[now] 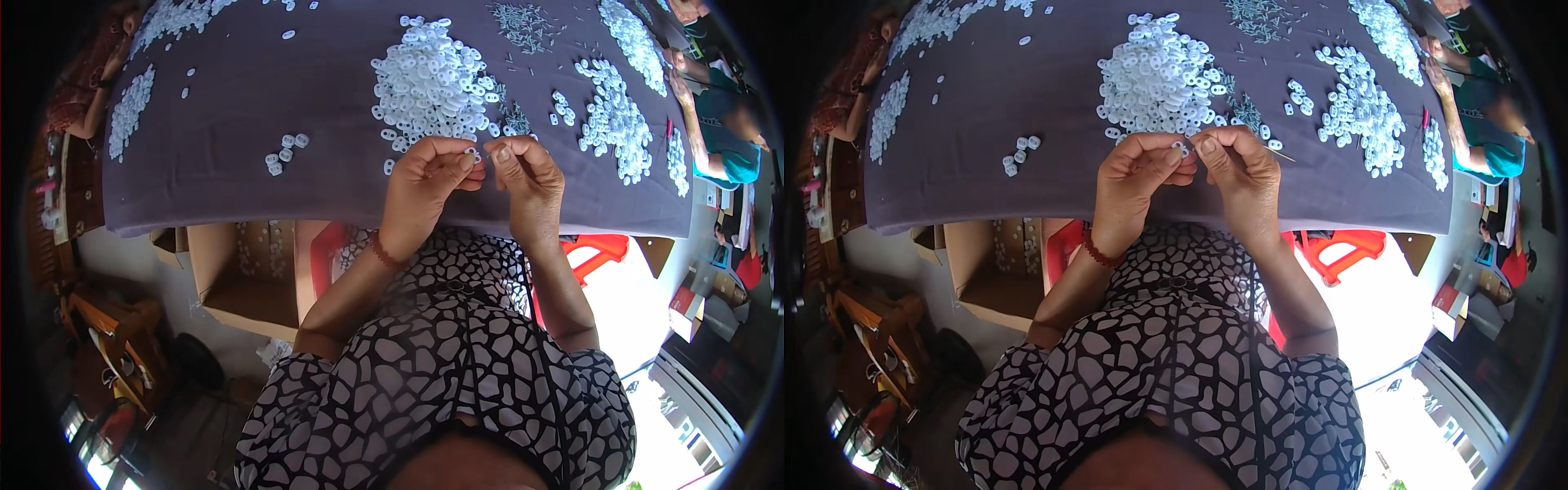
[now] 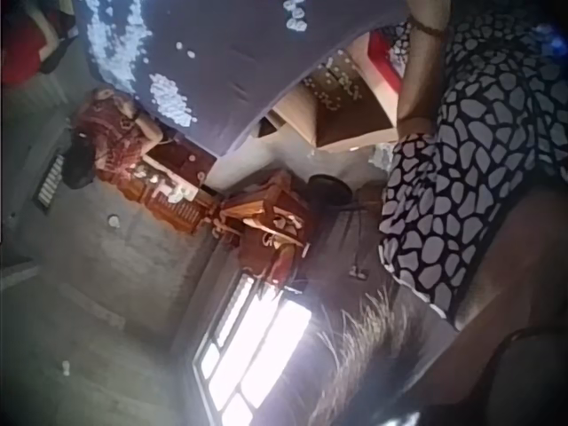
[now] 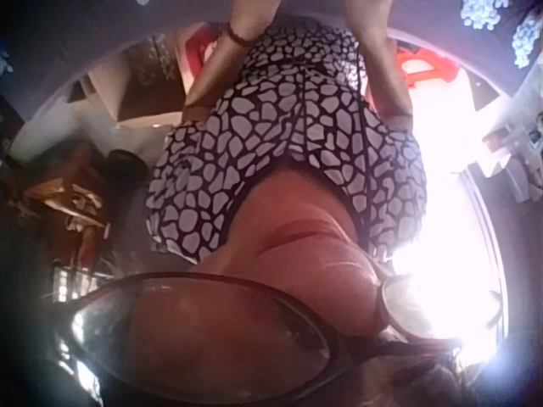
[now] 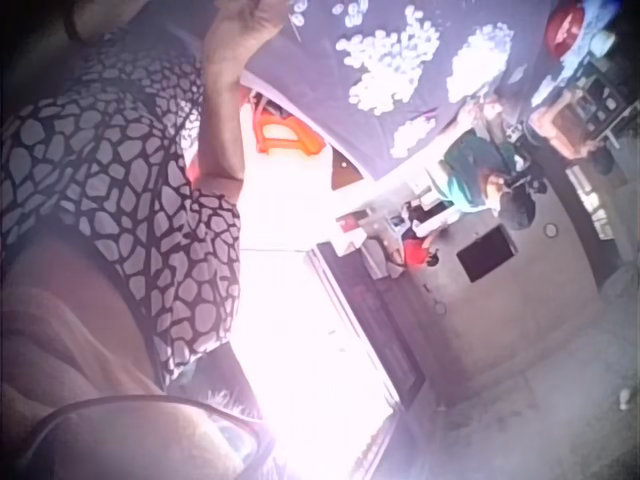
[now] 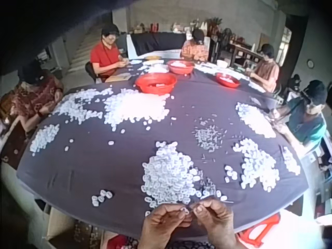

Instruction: The person assembles small plastic components by fitting parts together by hand and placing the assembled pieces onto the table.

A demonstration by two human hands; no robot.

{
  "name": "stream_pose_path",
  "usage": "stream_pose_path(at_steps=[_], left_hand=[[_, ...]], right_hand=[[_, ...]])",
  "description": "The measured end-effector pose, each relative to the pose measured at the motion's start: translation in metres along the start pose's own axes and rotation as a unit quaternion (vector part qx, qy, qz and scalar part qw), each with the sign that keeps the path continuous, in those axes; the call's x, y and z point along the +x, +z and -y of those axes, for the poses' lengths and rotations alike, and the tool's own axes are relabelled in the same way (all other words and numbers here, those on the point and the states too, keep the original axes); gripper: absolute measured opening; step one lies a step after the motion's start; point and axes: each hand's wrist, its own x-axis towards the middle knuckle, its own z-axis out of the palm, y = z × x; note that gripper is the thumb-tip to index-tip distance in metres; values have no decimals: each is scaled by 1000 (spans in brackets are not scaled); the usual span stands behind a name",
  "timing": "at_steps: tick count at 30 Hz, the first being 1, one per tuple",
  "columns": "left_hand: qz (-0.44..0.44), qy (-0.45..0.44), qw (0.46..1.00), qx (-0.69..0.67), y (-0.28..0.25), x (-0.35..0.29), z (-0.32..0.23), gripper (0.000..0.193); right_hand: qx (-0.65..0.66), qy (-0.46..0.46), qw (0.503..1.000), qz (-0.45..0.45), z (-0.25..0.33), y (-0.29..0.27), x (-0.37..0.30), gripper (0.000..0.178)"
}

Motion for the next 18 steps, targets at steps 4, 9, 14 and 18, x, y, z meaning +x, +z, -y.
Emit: stream_pose_path(at_steps=[4, 9, 14, 18], left_hand=[[-7, 26, 999, 23, 1, -3, 0, 19], [-7, 33, 999, 31, 3, -5, -1, 18], [-12, 32, 999, 36, 3, -6, -1, 17], [-9, 40, 998, 39, 4, -6, -2, 16]], right_hand=[[49, 19, 999, 8, -3, 6, -1, 14], [47, 6, 999, -21, -6, 7, -1, 14], [50, 18, 998, -21, -7, 9, -3, 13], [47, 15, 999, -15, -9, 9, -3, 12]])
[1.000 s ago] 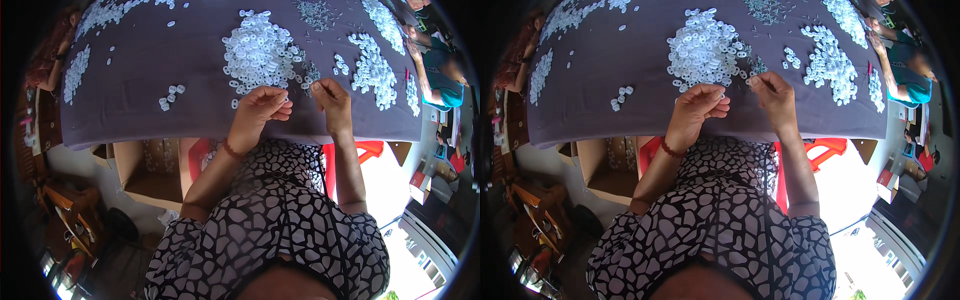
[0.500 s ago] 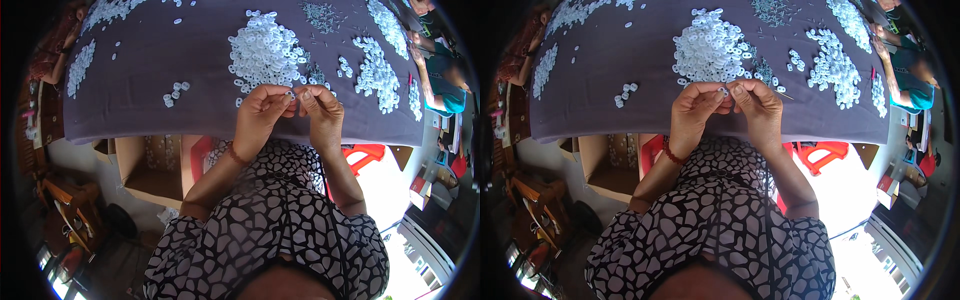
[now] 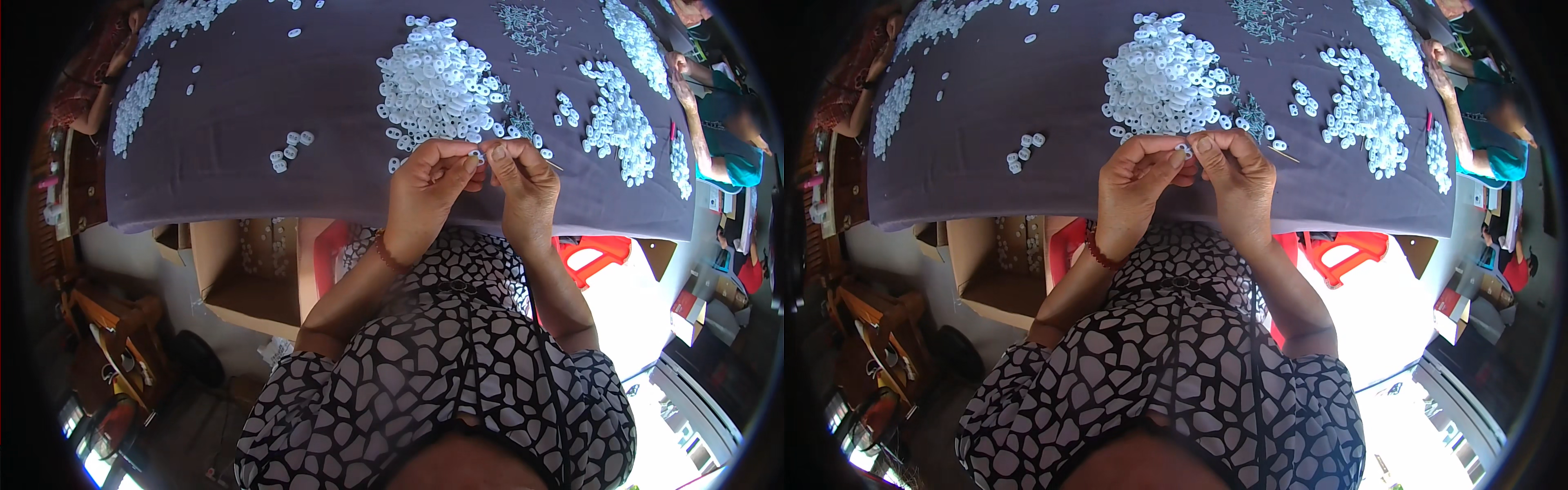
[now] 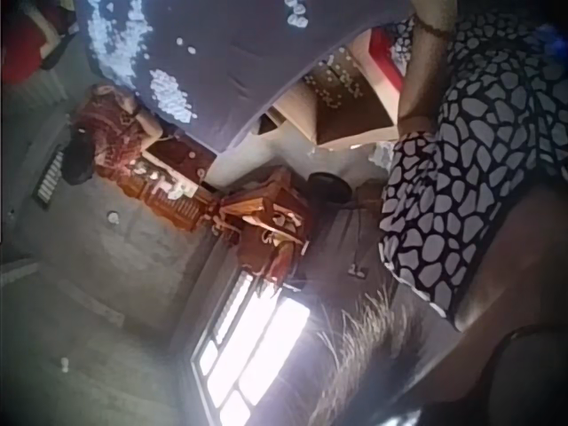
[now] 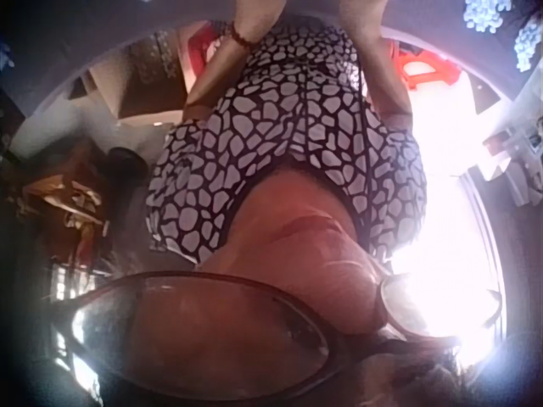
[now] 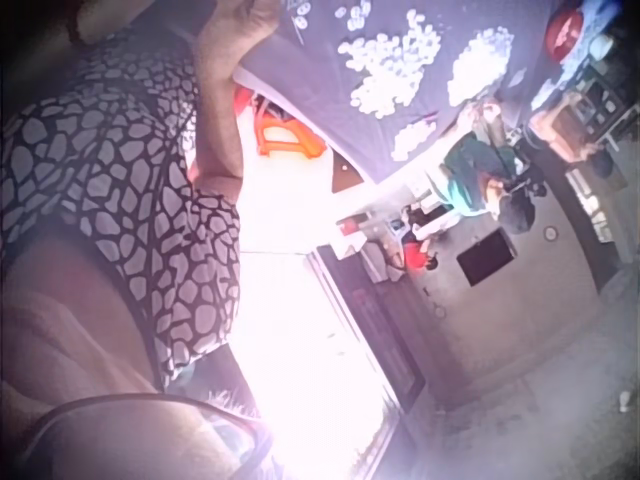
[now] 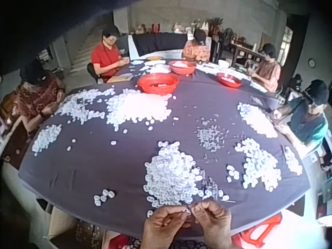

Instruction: The person assembles small plastic components by fitting parts together by hand and placing the assembled pieces onto the table.

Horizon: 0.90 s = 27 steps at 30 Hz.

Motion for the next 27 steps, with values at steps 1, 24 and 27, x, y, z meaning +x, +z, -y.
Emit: stream_pose_path(at_steps=[1, 24, 27], left_hand=[[1, 3, 1000, -1, 0, 0, 0, 16], [-44, 36, 987, 150, -1, -7, 6, 16], [-39, 17, 991, 124, 0, -6, 4, 18]], right_hand=[[-4, 4, 1000, 1, 0, 0, 0, 12], [-104, 46, 993, 21, -2, -1, -1, 16], [-97, 60, 993, 25, 2, -2, 0, 16]])
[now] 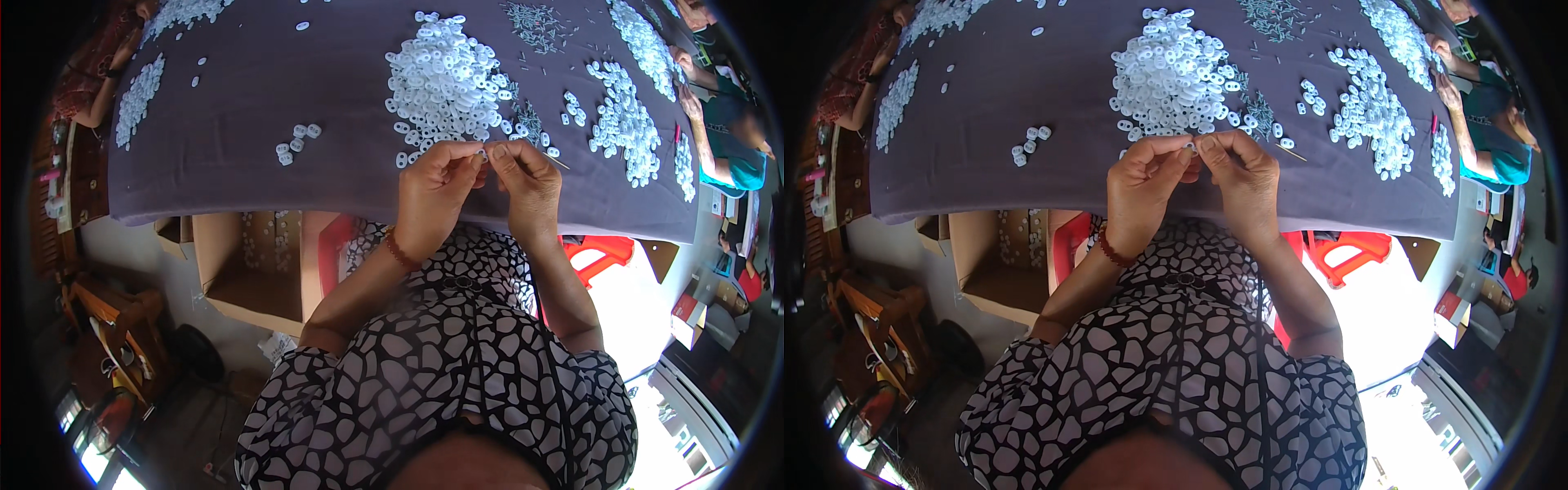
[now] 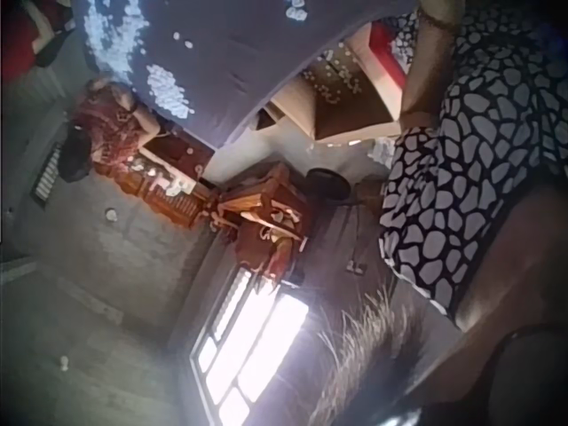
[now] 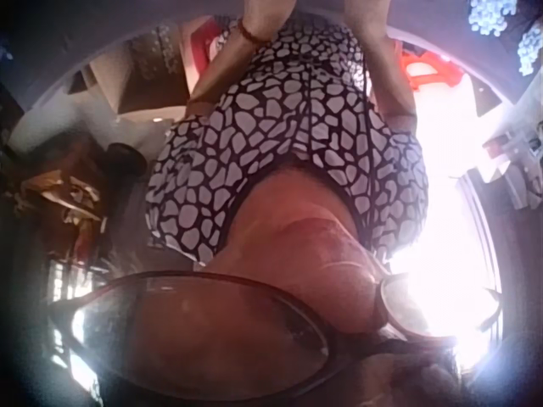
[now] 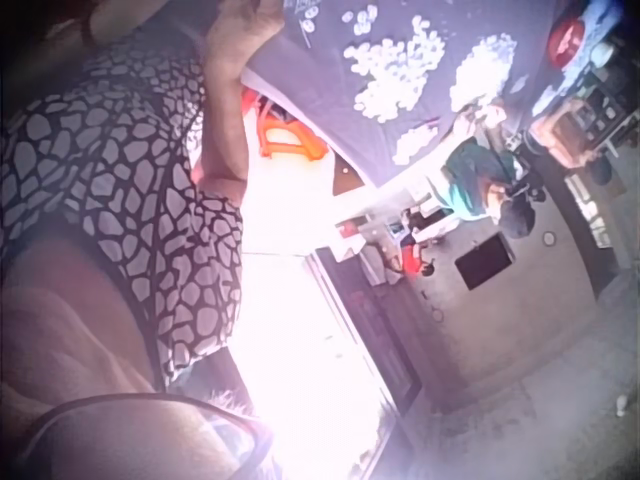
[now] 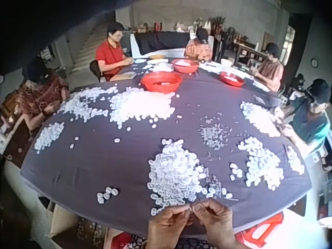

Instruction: The person assembles small plastic components by fitting parts together by hand and placing the assembled pieces onto the table.

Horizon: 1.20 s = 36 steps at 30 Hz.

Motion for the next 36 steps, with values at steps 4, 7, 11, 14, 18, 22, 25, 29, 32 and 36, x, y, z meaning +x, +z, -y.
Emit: stream_pose_path(at_steps=[4, 7, 11, 14, 18, 22, 25, 29, 32, 36], left_hand=[[21, -12, 995, -93, -4, 3, 1, 18], [28, -22, 996, -82, -7, 3, -1, 18], [28, -19, 996, -87, -9, 2, 2, 18], [24, -27, 995, -93, -9, 1, 1, 18], [29, -21, 999, -35, -11, 0, 1, 19], [25, -9, 1000, 0, -11, -1, 0, 18], [27, 1, 999, 44, -11, -1, -2, 18], [25, 48, 992, 114, -12, -1, 3, 17], [35, 56, 984, 166, -12, -1, 3, 17], [35, -41, 997, -47, -11, -1, 1, 16]], right_hand=[[20, -15, 1000, 16, 1, -4, 2, 15], [1, -40, 998, 42, 0, -8, 4, 15], [-27, -65, 996, 61, 2, -11, 5, 12], [-100, -128, 984, 68, -6, -15, 8, 8], [-117, -128, 982, 77, -6, -15, 7, 5], [-111, -136, 981, 80, -4, -13, 6, 5], [-118, -154, 978, 73, -8, -12, 5, 4], [-122, -161, 976, 75, -8, -11, 4, 4], [-151, -172, 970, 76, -9, -12, 3, 4], [-10, -77, 993, 93, -4, -13, 0, 9]])
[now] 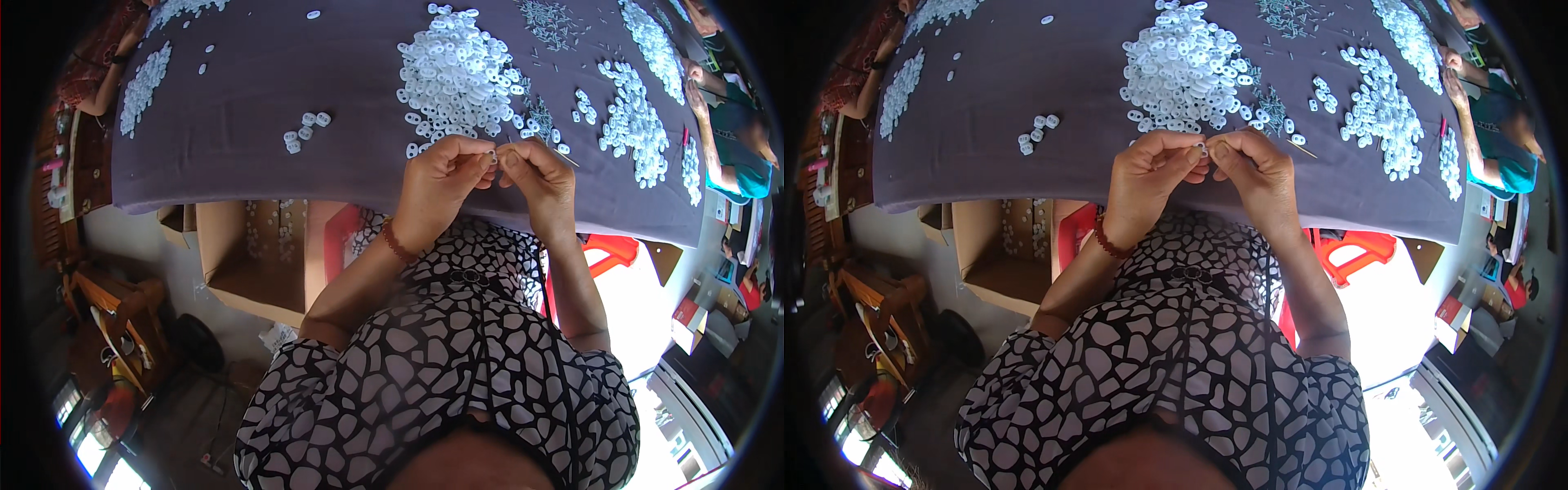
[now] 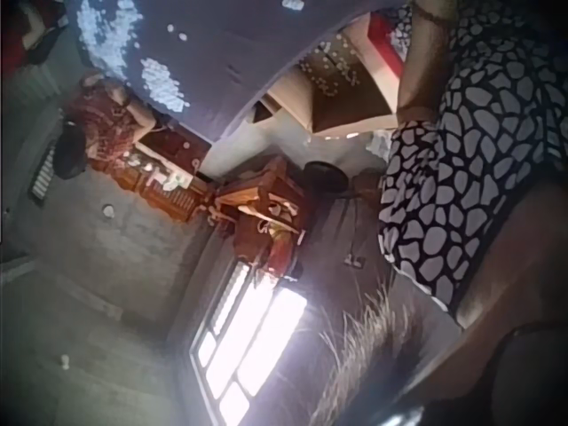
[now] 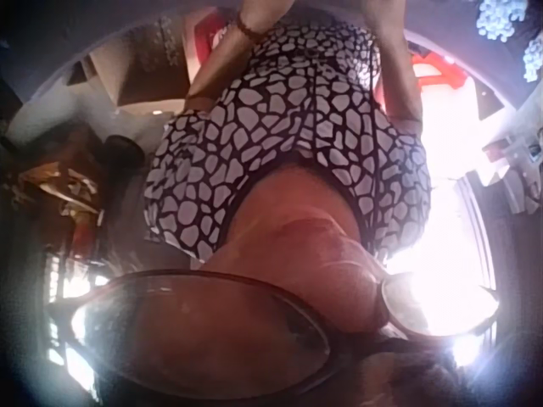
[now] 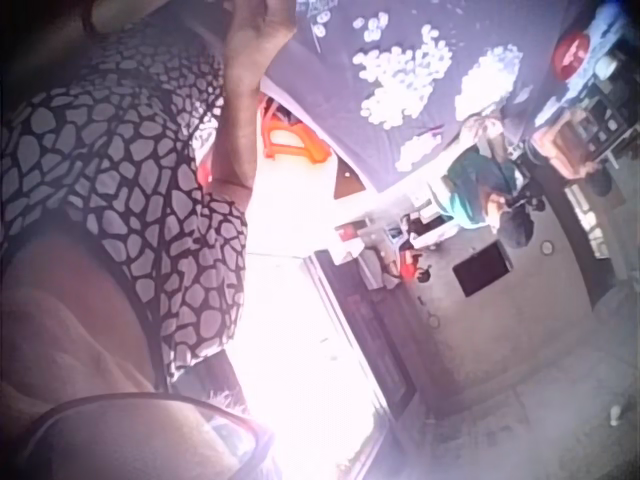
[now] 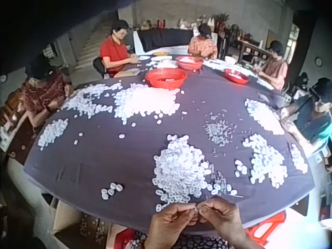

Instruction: The person assembles small plastic components by fitting parts together by hand and placing the assembled pieces onto the table.

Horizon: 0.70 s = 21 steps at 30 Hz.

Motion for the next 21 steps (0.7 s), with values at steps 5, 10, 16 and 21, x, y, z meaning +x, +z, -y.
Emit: stream_pose_path(at_steps=[5, 10, 16, 21], left_hand=[[5, -12, 999, -48, -3, 2, -2, 17], [10, -16, 999, -27, -5, 1, 1, 18], [3, -13, 1000, -13, -5, -7, 4, 13], [0, -16, 999, -36, -16, -15, 9, 13]], right_hand=[[40, 28, 999, -4, 2, 2, -3, 15], [-4, 10, 1000, -7, -2, 3, -2, 8], [-125, -41, 991, 25, -12, 2, -3, 4], [-30, 13, 998, 51, -10, 6, -3, 7]])
